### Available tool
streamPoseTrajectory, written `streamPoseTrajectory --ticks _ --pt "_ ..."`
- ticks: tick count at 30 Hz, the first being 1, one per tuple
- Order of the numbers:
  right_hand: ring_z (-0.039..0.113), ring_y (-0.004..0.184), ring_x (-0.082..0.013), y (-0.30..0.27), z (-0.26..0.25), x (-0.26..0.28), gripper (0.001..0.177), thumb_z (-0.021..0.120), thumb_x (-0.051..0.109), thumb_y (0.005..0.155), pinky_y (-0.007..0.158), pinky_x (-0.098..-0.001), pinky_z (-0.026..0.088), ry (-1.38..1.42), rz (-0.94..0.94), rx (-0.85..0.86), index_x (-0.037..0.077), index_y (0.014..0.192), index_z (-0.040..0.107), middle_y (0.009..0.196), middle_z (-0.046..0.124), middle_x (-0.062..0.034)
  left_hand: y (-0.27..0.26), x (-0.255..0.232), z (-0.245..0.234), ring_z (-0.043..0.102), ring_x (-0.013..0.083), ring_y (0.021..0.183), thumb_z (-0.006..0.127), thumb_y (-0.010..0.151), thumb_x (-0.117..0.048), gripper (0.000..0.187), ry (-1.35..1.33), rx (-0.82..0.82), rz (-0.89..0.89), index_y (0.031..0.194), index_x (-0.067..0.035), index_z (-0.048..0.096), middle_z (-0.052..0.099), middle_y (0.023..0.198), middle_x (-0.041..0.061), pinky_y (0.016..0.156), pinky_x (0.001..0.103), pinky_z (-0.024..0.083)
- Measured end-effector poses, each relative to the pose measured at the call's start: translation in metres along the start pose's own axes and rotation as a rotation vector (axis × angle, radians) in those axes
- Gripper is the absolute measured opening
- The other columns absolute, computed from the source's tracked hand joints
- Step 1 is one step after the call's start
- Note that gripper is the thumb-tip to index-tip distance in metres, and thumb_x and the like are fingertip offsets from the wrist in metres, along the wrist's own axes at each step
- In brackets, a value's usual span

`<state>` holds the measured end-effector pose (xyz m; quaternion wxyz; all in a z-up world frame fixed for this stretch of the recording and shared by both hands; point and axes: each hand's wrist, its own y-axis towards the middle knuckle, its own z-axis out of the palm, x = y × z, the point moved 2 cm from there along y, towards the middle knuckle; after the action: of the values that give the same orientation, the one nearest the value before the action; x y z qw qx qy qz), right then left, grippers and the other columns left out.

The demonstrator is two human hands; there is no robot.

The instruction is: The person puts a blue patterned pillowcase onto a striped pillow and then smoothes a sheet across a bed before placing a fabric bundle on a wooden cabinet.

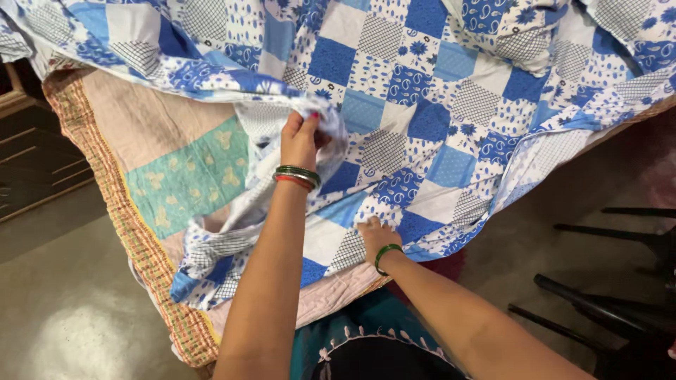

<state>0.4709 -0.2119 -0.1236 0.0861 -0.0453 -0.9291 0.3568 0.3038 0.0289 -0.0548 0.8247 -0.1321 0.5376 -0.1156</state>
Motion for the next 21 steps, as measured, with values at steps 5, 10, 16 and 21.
streamPoseTrajectory --ticks 5,10,16,21 --pt "0.069 0.102 -0.0405 0.032 0.003 -0.035 0.014 0.056 0.014 0.097 0.086 -0.0502 0.055 0.152 0.043 -0.231 0.007 0.106 0.065 0.115 0.066 -0.0214 -0.012 0.019 -0.014 0.063 0.0311 0.117 0.079 0.087 -0.044 0.087 0.719 -0.104 0.131 0.148 0.004 0.039 0.062 0.129 0.023 0.095 0.039 0.053" --pt "0.065 0.091 -0.0406 0.062 -0.099 -0.019 0.010 0.064 0.006 0.089 0.080 -0.0487 0.053 0.520 -0.204 -0.823 0.004 0.098 0.062 0.097 0.066 -0.0183 -0.068 0.079 -0.028 0.054 0.0504 0.122 0.092 0.066 -0.047 0.108 1.135 0.302 0.273 0.144 0.004 0.039 0.053 0.136 0.035 0.100 0.051 0.045" --pt "0.070 0.084 -0.0283 0.054 -0.174 0.019 0.015 0.070 0.005 0.088 0.075 -0.0382 0.056 0.851 -0.377 -0.782 0.005 0.102 0.063 0.097 0.066 -0.0116 -0.083 0.077 0.008 0.067 0.0446 0.101 0.065 0.090 -0.021 0.036 1.071 0.045 0.240 0.123 -0.007 0.067 0.071 0.109 0.025 0.091 0.052 0.051" --pt "0.070 0.080 -0.0231 0.051 -0.142 -0.005 0.025 0.076 0.010 0.085 0.071 -0.0337 0.056 0.749 -0.299 -0.914 0.007 0.106 0.063 0.098 0.068 -0.0110 -0.064 0.020 0.012 0.069 0.0434 0.085 0.062 0.082 -0.012 0.033 1.023 -0.042 0.287 0.112 -0.007 0.073 0.072 0.090 0.023 0.077 0.052 0.053"
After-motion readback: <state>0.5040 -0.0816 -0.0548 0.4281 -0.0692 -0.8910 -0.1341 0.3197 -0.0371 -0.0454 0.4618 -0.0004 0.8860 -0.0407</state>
